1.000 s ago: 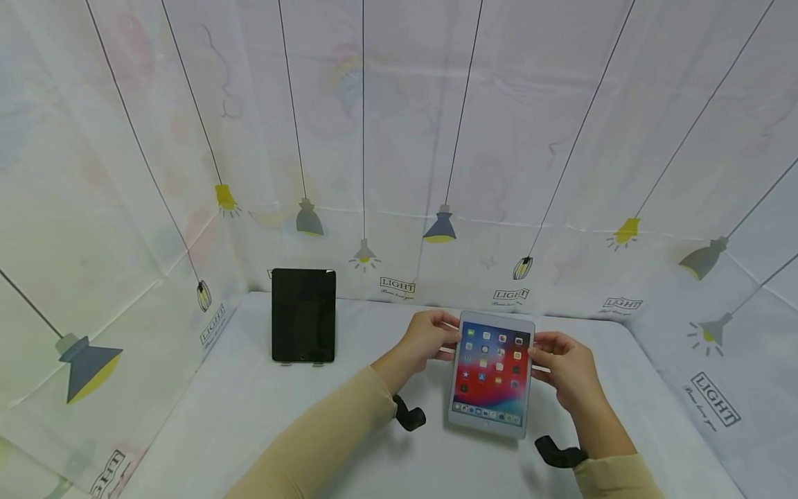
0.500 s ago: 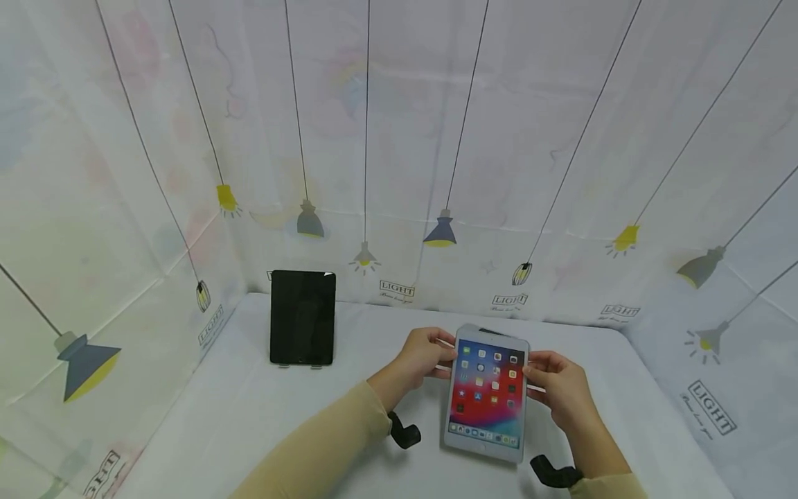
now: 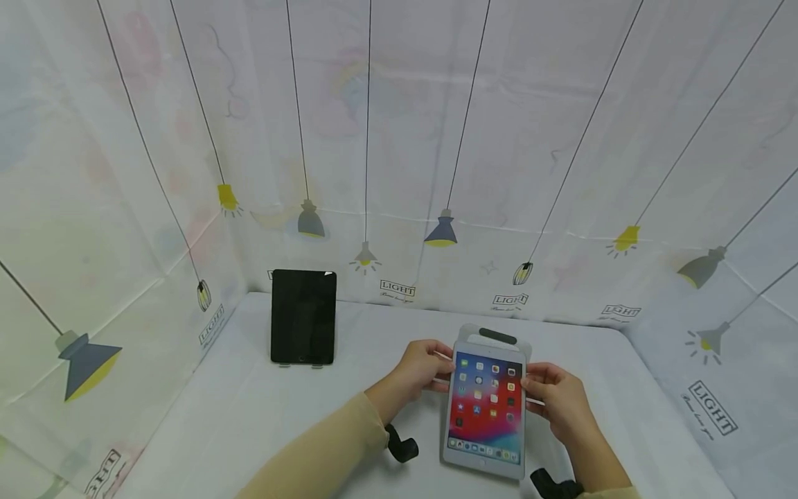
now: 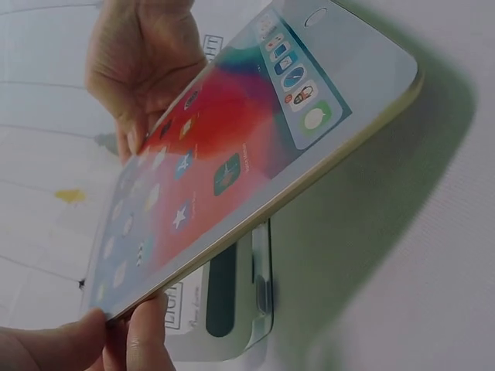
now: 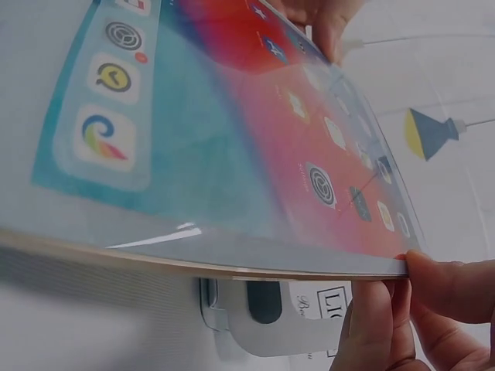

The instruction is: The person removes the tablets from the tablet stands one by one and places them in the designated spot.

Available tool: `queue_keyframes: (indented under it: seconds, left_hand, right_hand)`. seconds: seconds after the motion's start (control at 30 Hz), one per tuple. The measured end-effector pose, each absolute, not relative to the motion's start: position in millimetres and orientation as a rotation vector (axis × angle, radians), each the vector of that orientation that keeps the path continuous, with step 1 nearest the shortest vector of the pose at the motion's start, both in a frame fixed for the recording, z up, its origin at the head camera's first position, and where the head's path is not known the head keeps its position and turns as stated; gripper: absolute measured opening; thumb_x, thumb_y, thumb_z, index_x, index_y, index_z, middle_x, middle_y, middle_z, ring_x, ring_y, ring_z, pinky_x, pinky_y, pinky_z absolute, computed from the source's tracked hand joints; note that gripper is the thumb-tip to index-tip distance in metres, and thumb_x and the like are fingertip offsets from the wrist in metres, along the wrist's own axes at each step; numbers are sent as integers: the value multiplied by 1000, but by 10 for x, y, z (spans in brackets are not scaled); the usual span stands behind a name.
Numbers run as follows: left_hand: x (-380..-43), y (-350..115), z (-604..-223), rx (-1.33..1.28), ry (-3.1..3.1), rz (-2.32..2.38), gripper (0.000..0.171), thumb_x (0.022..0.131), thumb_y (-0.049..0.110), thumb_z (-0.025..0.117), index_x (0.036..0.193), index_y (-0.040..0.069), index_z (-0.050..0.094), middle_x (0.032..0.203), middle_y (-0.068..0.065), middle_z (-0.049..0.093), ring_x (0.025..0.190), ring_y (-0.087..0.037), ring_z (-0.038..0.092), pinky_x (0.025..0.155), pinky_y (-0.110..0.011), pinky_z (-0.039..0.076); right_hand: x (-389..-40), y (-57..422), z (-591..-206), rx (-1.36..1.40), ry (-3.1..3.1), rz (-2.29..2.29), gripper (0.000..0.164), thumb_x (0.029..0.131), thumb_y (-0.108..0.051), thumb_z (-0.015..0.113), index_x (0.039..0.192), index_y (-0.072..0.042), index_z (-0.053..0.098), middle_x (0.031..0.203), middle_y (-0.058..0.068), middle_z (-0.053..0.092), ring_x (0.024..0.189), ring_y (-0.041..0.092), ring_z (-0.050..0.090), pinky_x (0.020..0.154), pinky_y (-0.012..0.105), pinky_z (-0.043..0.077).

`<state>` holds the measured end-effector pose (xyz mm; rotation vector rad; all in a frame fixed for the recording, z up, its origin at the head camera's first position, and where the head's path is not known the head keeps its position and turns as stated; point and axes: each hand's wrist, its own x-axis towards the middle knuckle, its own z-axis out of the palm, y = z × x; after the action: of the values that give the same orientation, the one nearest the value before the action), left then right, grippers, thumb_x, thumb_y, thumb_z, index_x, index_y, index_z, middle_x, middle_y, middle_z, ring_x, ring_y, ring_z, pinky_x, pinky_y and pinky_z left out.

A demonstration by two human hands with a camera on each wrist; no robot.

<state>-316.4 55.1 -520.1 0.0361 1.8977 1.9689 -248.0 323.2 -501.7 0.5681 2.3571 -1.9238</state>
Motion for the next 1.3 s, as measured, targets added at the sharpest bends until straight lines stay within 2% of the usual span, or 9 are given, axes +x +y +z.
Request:
queue_keyframes:
  seconds: [0.83,1.13,1.3]
  left_hand:
    - [-2935,493,-5335,31,1859,1948,16,94,2,76,108,10,74,95,-8,80,80,-18,78,65,-33,68]
    - [-2848,460,-5357,17,1843,1936,17,93,1,76,108,9,73,95,-8,80,80,-18,79,64,-32,67]
    - [-2813,442,-5379,18,1855,1931,16,93,1,76,107,9,73,93,-8,81,79,-18,78,62,-31,67]
  right_hand:
    - [-2290,3194,-5177,646,2247,-1943,39,102,-13,71,138,-2,61,98,1,73,89,20,71,74,30,66]
    - [-2263,3175,-5255,712,2215,-1937,43,99,-10,74,140,-5,62,107,7,74,94,26,71,79,35,67]
    - [-2246,3163,-5297,727,2185,-1935,42,99,-8,74,139,-5,61,106,8,72,95,27,69,79,35,67]
